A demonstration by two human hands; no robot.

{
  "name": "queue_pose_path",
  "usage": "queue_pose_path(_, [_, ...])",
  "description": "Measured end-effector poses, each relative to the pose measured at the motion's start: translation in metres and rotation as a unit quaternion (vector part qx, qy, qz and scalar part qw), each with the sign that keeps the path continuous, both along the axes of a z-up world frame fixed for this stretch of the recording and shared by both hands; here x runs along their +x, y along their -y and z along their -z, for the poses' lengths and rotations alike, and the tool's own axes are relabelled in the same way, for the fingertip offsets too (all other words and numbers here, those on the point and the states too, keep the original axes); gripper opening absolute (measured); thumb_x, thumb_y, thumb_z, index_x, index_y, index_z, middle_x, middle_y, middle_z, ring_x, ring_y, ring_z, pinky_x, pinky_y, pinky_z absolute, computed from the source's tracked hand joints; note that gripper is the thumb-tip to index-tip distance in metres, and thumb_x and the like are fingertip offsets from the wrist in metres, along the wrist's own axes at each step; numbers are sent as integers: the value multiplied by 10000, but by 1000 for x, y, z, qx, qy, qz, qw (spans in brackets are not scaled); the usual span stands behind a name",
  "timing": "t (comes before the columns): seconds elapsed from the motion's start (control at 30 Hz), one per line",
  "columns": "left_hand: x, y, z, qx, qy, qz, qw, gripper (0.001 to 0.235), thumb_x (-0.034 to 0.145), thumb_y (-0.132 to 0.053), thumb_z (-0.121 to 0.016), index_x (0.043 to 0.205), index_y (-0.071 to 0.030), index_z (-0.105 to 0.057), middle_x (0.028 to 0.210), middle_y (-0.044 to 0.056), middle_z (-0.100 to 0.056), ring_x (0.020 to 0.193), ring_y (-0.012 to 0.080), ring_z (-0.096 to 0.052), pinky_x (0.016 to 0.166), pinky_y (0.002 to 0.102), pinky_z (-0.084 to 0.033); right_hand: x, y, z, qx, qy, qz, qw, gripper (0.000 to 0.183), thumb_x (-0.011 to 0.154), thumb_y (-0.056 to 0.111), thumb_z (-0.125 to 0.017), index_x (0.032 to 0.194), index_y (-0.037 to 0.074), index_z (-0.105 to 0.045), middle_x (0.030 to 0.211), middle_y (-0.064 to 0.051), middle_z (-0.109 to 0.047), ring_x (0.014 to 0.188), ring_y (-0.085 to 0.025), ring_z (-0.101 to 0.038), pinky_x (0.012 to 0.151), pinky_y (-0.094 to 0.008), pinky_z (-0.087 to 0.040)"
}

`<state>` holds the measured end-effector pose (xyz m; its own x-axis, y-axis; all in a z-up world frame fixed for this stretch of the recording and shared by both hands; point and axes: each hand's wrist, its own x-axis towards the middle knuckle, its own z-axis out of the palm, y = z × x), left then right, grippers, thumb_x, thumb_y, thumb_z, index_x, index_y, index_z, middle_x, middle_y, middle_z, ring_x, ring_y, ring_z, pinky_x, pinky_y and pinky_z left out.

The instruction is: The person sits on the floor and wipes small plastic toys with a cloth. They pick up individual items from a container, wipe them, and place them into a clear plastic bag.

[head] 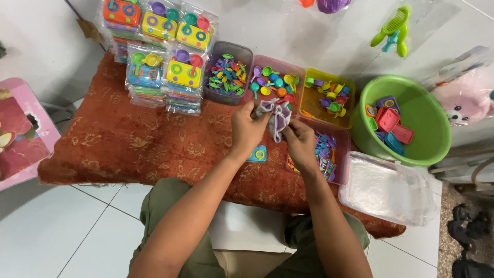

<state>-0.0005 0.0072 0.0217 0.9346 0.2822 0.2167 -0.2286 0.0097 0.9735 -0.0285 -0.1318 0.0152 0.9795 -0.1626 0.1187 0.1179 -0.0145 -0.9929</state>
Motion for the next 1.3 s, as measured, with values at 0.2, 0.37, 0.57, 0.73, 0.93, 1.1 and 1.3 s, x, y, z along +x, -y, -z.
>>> queue_pose_path(0.2, [-2,-9,-2,160,88,-41,982,65,786,-104,-792,789,-87,-729,601,141,-606,624,377,-670,488,391,-487,2,8,-13,-78,154,70,982,389,877,-96,-514,1235,-55,-660,1089,-151,-657,1061,-199,-591,912,-328,-506])
queue_pose_path(0.37, [-5,-3,2,184,103,0,978,16,821,-68,-726,832,-76,-732,618,145,-600,653,375,-662,535,361,-515,-4,3,-11,-128,151,66,978,167,940,-14,-711,1105,-11,-735,955,-163,-728,919,-212,-691,844,-372,-561])
queue_pose_path(0.57, [-27,-5,-27,53,82,137,986,344,915,37,-580,1206,-74,-727,957,232,-739,961,350,-708,746,389,-592,5,11,2,-54,85,88,991,88,942,-6,-710,1026,-24,-727,806,-115,-701,744,-155,-662,716,-306,-570])
queue_pose_path(0.73, [-7,-3,-20,-132,52,148,979,348,949,27,-556,1265,-68,-665,1166,187,-729,1148,220,-644,967,395,-550,15,20,13,21,76,101,992,86,934,-20,-741,1008,-60,-725,784,-127,-668,662,-144,-640,625,-292,-561])
queue_pose_path(0.93, [13,-14,-7,-265,-67,58,960,194,997,-133,-624,1182,-114,-680,1071,107,-736,992,157,-669,870,357,-578,7,5,-1,3,5,70,998,188,906,-24,-747,1056,-114,-679,771,-140,-667,587,-133,-654,503,-238,-551])
queue_pose_path(1.1, [38,-27,31,-594,-170,67,784,382,1010,-446,-586,1263,-167,-654,1275,100,-680,1124,250,-653,979,388,-535,27,16,38,-192,-52,64,978,153,853,141,-838,961,61,-766,715,-35,-720,559,-50,-606,453,-211,-477])
queue_pose_path(1.3, [38,-39,17,-590,-178,54,786,288,806,-47,-807,1049,-64,-654,1062,56,-634,1045,228,-652,958,400,-556,31,2,83,-402,-49,19,914,175,817,127,-687,947,129,-804,745,-114,-690,717,-295,-698,671,-398,-542])
